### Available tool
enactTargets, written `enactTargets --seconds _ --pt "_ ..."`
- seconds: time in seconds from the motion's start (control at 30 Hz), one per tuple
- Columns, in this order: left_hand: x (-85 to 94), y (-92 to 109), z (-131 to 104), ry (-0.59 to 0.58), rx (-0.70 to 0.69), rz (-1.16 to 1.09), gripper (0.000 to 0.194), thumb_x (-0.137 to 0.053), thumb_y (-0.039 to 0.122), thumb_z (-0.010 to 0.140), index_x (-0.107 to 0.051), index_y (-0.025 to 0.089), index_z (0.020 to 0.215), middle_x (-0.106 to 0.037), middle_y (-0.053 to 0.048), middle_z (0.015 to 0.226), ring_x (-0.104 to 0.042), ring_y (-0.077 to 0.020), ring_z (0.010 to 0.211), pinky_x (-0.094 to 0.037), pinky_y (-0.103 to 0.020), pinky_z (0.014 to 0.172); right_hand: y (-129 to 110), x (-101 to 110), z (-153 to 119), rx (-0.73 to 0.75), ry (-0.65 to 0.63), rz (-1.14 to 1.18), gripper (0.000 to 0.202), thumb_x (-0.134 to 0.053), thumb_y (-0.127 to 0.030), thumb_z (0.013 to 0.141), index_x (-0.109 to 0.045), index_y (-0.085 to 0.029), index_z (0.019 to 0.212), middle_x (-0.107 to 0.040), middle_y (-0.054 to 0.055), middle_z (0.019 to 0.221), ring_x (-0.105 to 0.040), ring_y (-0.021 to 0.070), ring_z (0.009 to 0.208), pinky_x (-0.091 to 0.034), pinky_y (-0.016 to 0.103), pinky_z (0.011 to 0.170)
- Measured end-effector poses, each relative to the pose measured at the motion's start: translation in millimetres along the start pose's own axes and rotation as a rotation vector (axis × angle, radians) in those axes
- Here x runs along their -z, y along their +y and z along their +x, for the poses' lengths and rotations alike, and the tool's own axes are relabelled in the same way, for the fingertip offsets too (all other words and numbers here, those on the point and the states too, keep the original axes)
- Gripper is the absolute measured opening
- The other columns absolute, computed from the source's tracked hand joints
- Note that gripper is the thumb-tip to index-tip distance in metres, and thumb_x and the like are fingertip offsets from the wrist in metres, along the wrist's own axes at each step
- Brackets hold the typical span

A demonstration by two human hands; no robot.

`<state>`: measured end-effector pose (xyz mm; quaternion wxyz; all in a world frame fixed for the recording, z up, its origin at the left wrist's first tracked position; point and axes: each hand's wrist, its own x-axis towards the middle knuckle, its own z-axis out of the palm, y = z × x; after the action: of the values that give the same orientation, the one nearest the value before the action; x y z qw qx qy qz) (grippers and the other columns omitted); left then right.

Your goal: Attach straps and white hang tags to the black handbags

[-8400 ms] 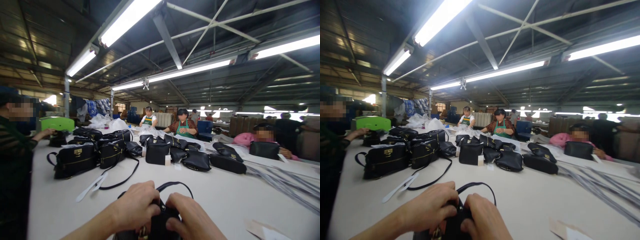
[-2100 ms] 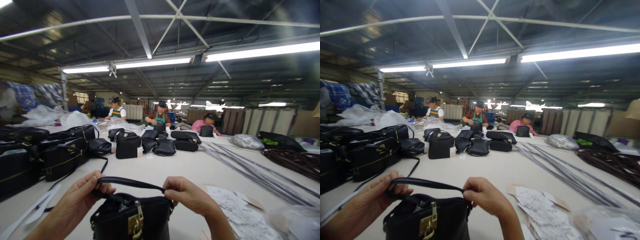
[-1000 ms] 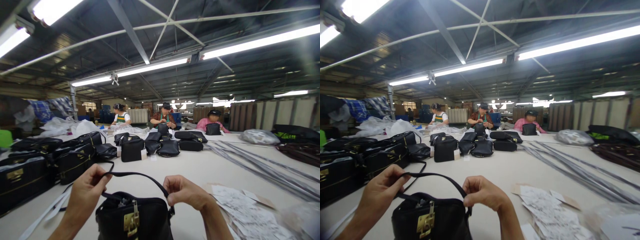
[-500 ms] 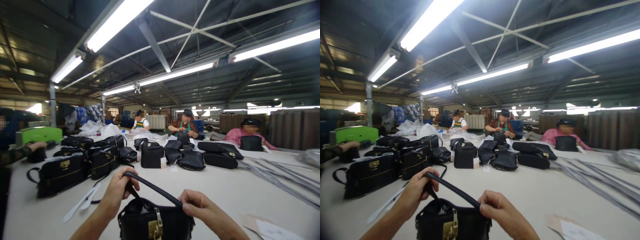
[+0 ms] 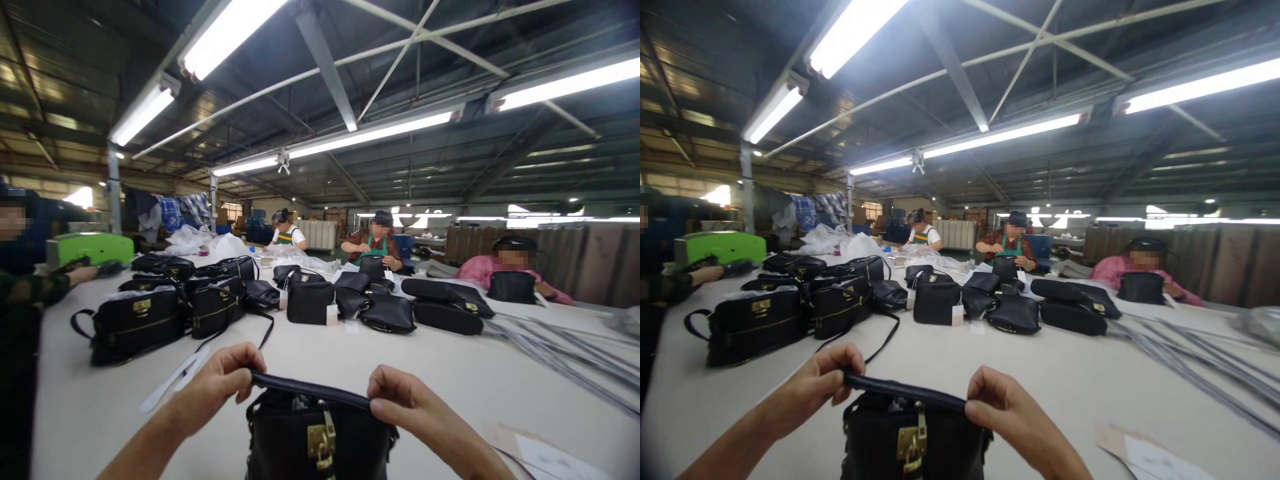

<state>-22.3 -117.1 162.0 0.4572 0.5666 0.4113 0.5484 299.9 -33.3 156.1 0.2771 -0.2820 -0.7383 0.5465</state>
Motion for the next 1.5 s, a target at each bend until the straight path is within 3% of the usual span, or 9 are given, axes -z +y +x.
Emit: enactTargets --seconds 0.13,0.27,0.47,0.57,0.77,1.07,1.2,1.37,1.5 --pt "-6.1 -9.4 1.3 0.042 -0.037 -0.001 0.031 -0.079 0.042 0.072 -0.062 0.016 0.073 -0.058 0.001 0.072 -0.043 -0.0094 0.06 -0.035 -0.022 0.054 -13.2 -1.2 -9.7 0.052 0.141 -0.317 0.02 -0.063 -0.037 0.081 -0.06 -0.02 0.091 -0.063 0.003 0.09 -0.057 0.0212 0.087 -0.044 0.034 0.08" --pt "-7.6 -16.3 -2.9 0.025 -0.073 -0.014 0.035 -0.075 0.046 0.077 -0.056 0.017 0.073 -0.061 -0.002 0.085 -0.044 -0.0109 0.064 -0.038 -0.024 0.058 -23.9 -10.2 -18.7 0.098 0.239 -0.51 0.029 -0.06 -0.039 0.086 -0.062 -0.027 0.113 -0.065 0.005 0.121 -0.056 0.0254 0.114 -0.04 0.039 0.101" --pt "-3.8 -9.0 -17.5 -0.085 -0.111 0.099 0.03 -0.071 0.04 0.076 -0.054 0.017 0.067 -0.063 -0.006 0.096 -0.05 -0.0156 0.075 -0.04 -0.026 0.063 -35.4 -34.5 -4.2 0.161 0.148 -0.618 0.022 -0.045 -0.034 0.095 -0.065 -0.024 0.099 -0.072 0.003 0.099 -0.065 0.0208 0.093 -0.047 0.031 0.084" --pt "-6.8 -1.1 -23.2 -0.025 -0.116 0.264 0.019 -0.065 0.032 0.079 -0.055 0.018 0.071 -0.064 -0.004 0.088 -0.053 -0.0174 0.079 -0.041 -0.028 0.069 -45.8 -40.6 6.1 0.159 0.128 -0.739 0.016 -0.049 -0.025 0.091 -0.064 -0.022 0.093 -0.072 0.002 0.09 -0.065 0.0196 0.086 -0.046 0.03 0.079" --pt "-16.7 17.4 -25.3 0.003 -0.014 0.468 0.012 -0.06 0.031 0.079 -0.059 0.019 0.078 -0.059 0.002 0.073 -0.053 -0.0159 0.071 -0.04 -0.027 0.064 -65.6 -42.3 22.4 0.028 -0.023 -0.814 0.023 -0.056 -0.012 0.079 -0.07 -0.022 0.093 -0.07 0.001 0.094 -0.064 0.0175 0.086 -0.044 0.027 0.079" --pt "-11.3 41.7 -23.3 -0.16 -0.067 0.757 0.01 -0.054 0.023 0.087 -0.063 0.022 0.084 -0.064 0.001 0.095 -0.058 -0.0162 0.091 -0.042 -0.026 0.08 -71.9 -42.5 18.9 -0.082 -0.139 -0.954 0.037 -0.069 -0.015 0.068 -0.072 -0.03 0.102 -0.072 -0.001 0.096 -0.061 0.0204 0.09 -0.041 0.029 0.077" --pt "-28.2 47.5 -17.3 -0.165 -0.129 1.105 0.012 -0.053 0.021 0.091 -0.063 0.021 0.085 -0.066 -0.003 0.094 -0.058 -0.0216 0.094 -0.041 -0.033 0.082 -60.2 -45.5 19.6 -0.01 -0.092 -1.049 0.036 -0.07 -0.01 0.067 -0.073 -0.026 0.099 -0.072 0.001 0.095 -0.061 0.0201 0.09 -0.04 0.028 0.077" --pt "-62.3 68.4 -1.0 -0.432 -0.326 1.546 0.019 -0.058 0.003 0.077 -0.063 0.019 0.087 -0.07 -0.006 0.087 -0.062 -0.0251 0.085 -0.043 -0.039 0.078 -53.4 -47.6 10.2 -0.009 -0.021 -1.054 0.028 -0.073 -0.016 0.07 -0.071 -0.023 0.097 -0.073 0.003 0.098 -0.061 0.0226 0.097 -0.04 0.03 0.083" --pt "-79.9 82.6 10.8 -0.569 -0.388 1.666 0.01 -0.064 0.009 0.072 -0.065 0.017 0.065 -0.067 -0.007 0.067 -0.061 -0.0262 0.075 -0.043 -0.039 0.07 -49.0 -48.2 4.2 -0.035 0.03 -1.013 0.017 -0.072 -0.023 0.072 -0.071 -0.023 0.089 -0.074 0.003 0.092 -0.064 0.0221 0.089 -0.041 0.029 0.077"
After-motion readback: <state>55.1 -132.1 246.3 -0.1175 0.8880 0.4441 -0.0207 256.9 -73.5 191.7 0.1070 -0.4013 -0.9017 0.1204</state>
